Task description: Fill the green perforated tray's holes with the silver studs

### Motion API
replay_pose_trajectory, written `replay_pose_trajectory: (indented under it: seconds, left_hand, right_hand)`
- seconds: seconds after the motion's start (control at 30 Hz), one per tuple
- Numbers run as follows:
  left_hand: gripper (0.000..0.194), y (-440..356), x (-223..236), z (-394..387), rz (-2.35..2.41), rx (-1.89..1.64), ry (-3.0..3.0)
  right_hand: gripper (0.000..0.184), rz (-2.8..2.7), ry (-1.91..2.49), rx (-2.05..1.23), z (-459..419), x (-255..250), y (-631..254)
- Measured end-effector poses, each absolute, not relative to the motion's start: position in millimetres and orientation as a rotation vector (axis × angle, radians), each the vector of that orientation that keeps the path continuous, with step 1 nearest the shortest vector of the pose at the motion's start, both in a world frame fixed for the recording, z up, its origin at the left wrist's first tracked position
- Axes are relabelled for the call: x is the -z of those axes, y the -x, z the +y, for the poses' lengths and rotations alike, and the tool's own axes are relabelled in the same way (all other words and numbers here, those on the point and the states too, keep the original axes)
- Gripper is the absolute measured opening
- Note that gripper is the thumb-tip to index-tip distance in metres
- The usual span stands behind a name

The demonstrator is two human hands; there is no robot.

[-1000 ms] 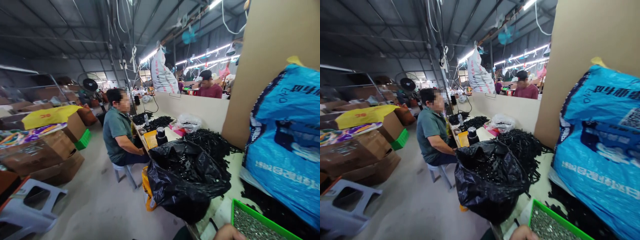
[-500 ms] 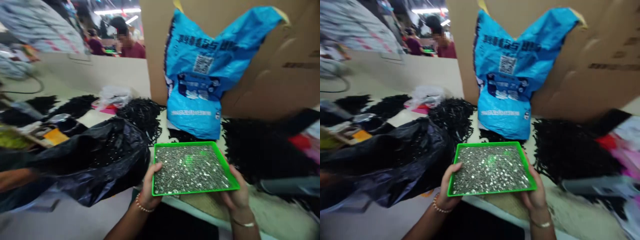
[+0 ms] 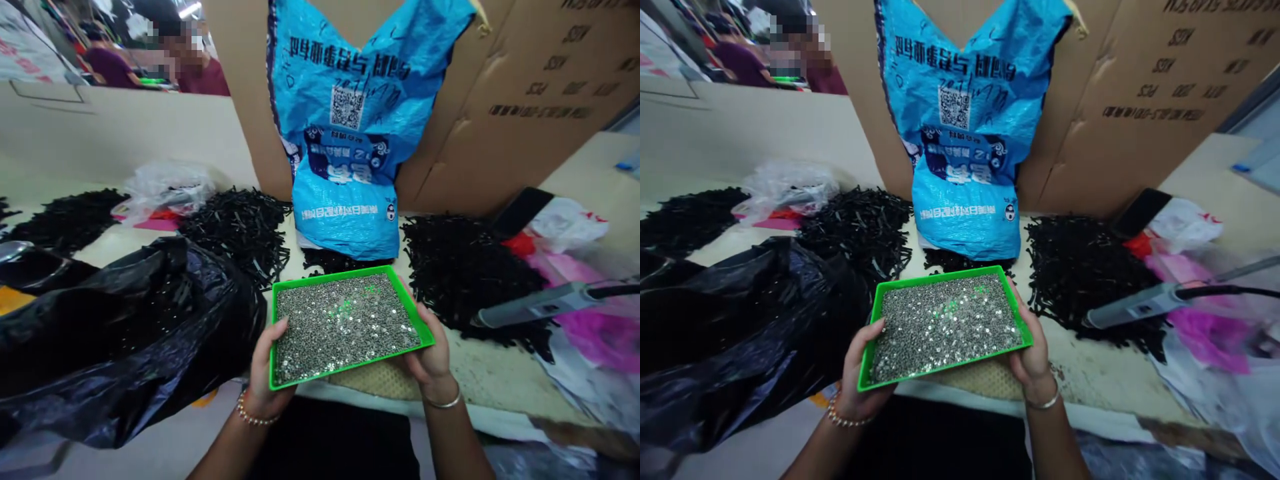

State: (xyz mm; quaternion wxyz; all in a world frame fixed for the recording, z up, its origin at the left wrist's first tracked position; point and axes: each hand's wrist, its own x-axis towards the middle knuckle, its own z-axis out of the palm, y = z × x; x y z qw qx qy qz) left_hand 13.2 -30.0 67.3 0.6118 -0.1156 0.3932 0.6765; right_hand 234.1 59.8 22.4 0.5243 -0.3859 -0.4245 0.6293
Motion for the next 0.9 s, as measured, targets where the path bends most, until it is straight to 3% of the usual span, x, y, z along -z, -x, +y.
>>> replay_pose_trajectory:
  seconds: [0.77, 0.83, 0.9]
  left_hand:
    - [0.025, -8.1, -61.2, -32.7, 0.912, -1.515, 0.242]
    - [0.032, -7.5, -60.3, -33.4, 0.886, -1.523, 0.230]
    - [0.039, -7.5, -59.4, -33.1, 0.852, -1.533, 0.214]
  right_hand:
    - [0.064, -1.069, 0.955, -1.573, 59.2, -28.5, -238.4]
    - [0.065, -1.188, 1.012, -1.475, 59.3, -31.5, -245.1]
    - [0.062, -1.352, 1.060, -1.176, 57.5, -41.6, -253.3]
